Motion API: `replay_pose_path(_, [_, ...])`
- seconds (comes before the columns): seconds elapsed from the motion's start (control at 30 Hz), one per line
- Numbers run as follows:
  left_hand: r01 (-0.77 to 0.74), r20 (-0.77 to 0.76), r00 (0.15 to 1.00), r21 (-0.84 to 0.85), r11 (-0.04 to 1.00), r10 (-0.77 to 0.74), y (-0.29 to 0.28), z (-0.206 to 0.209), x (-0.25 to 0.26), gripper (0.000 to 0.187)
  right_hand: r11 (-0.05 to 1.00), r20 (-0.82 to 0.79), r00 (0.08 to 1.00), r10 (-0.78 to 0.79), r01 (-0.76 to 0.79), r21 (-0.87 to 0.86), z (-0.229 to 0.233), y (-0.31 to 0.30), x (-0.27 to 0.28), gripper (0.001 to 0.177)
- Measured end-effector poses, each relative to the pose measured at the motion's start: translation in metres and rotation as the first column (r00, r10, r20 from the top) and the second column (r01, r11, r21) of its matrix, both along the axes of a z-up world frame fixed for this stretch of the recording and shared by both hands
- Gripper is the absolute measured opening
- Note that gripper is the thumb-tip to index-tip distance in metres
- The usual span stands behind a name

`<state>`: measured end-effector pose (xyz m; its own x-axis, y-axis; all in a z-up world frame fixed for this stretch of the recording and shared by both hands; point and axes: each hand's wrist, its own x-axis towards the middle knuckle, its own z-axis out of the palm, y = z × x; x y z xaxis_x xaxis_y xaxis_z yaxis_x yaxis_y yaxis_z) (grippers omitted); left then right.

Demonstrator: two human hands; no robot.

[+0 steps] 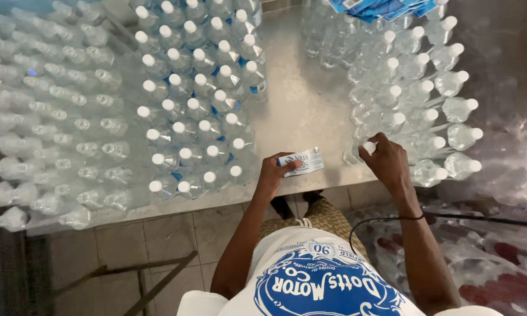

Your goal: The person repeatedly picks up a small blue label, wraps it around a clear plastic water bottle, and places the labeled bottle on a metal table among many others. The process is repeated continuously throughout the clip.

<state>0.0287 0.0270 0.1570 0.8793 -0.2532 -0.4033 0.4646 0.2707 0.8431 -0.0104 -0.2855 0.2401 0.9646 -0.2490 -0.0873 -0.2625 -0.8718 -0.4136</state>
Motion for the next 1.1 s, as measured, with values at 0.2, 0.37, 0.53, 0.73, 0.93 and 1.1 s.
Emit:
replay_pose_path(0.2, [-0.038,-0.013,0.999,0.131,0.991,0.04,0.006,0.012,-0.016,0.022,0.981,-0.065,0.994,0.091,-0.078,0.179,-0.012,0.039,0.036,0.042])
replay_pose_path(0.37, [-0.105,-0.021,0.994,0.103,0.989,0.107,0.005,0.023,-0.016,0.022,0.955,-0.068,0.979,0.195,-0.173,0.242,-0.019,0.081,0.06,0.043])
replay_pose_path(0.53, [-0.142,-0.013,0.99,0.089,0.986,0.144,0.009,0.035,-0.014,0.012,0.922,-0.065,0.947,0.313,-0.287,0.258,0.005,0.11,0.066,0.044])
replay_pose_path(0.73, [-0.159,0.028,0.987,0.024,0.987,0.158,0.019,0.025,-0.005,0.03,0.913,-0.14,0.924,0.354,-0.31,0.265,0.017,0.113,0.06,0.047])
replay_pose_path(0.93, [-0.009,0.142,0.99,0.019,1.0,0.006,0.022,0.071,-0.006,0.037,0.675,-0.025,0.986,0.166,-0.095,0.732,0.027,0.101,0.028,0.045])
replay_pose_path(1.1, [0.014,0.218,0.975,0.125,0.992,-0.041,0.021,0.072,-0.004,0.034,0.486,-0.142,0.958,0.248,0.003,0.874,0.045,0.1,0.02,0.038])
